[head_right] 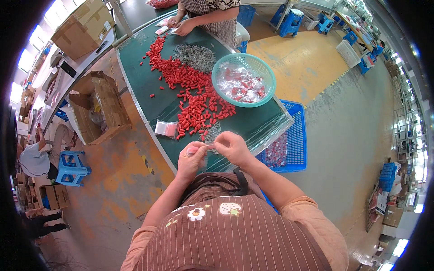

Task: The person assembles small electronic or mechanical parts by hand, inserting metal pins into red plastic housings and placing the assembled parts into a plastic bag.

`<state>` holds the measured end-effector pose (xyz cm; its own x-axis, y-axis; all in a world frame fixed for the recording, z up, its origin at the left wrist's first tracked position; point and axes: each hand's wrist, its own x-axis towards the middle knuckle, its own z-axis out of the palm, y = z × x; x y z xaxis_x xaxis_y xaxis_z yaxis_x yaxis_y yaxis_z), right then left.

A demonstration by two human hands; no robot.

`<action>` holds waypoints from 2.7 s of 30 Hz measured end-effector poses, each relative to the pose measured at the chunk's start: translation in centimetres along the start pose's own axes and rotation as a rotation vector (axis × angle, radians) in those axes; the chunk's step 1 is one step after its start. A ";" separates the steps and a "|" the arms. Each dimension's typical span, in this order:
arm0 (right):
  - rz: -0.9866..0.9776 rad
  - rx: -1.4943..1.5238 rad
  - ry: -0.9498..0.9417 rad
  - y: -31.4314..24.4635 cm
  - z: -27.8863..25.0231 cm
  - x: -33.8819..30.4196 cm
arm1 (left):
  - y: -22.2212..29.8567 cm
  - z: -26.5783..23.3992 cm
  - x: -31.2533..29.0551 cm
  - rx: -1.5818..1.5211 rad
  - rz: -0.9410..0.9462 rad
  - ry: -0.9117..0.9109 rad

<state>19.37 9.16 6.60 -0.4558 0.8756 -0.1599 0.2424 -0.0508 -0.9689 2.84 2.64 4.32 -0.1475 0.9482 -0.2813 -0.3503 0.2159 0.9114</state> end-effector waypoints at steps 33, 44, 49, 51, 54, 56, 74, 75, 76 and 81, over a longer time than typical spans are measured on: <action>-0.277 -0.240 -0.008 -0.5 0.6 0.2 | -2.0 0.1 0.6 0.242 0.297 -0.008; -0.300 -0.086 -0.096 1.0 0.5 1.6 | -1.3 -0.1 0.9 0.138 0.281 0.024; -0.207 -0.071 -0.125 -0.2 0.6 1.7 | -0.4 0.1 0.6 0.095 0.352 0.062; -0.171 -0.083 -0.150 -0.2 0.7 1.8 | -1.0 0.2 0.7 0.214 0.427 0.093; -0.229 -0.055 -0.145 0.3 0.8 2.0 | -0.8 0.1 0.6 0.190 0.432 0.086; -0.236 0.019 -0.147 0.3 0.9 2.2 | -0.9 -0.1 0.9 0.156 0.374 0.091; -0.366 -0.221 -0.135 -0.4 0.7 1.7 | -1.6 0.8 1.2 0.170 0.511 0.187; -0.331 -0.181 -0.159 0.1 0.5 1.8 | -1.7 0.9 1.2 0.225 0.572 0.223; -0.296 -0.141 -0.183 0.6 0.5 1.9 | -1.8 0.9 1.2 0.281 0.633 0.258; -0.311 -0.113 -0.126 0.9 1.1 1.8 | -1.5 0.6 0.6 0.202 0.578 0.198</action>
<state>17.82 10.15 5.26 -0.6229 0.7744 0.1108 0.1653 0.2687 -0.9489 3.83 3.08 2.99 -0.4355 0.8676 0.2399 0.0153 -0.2593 0.9657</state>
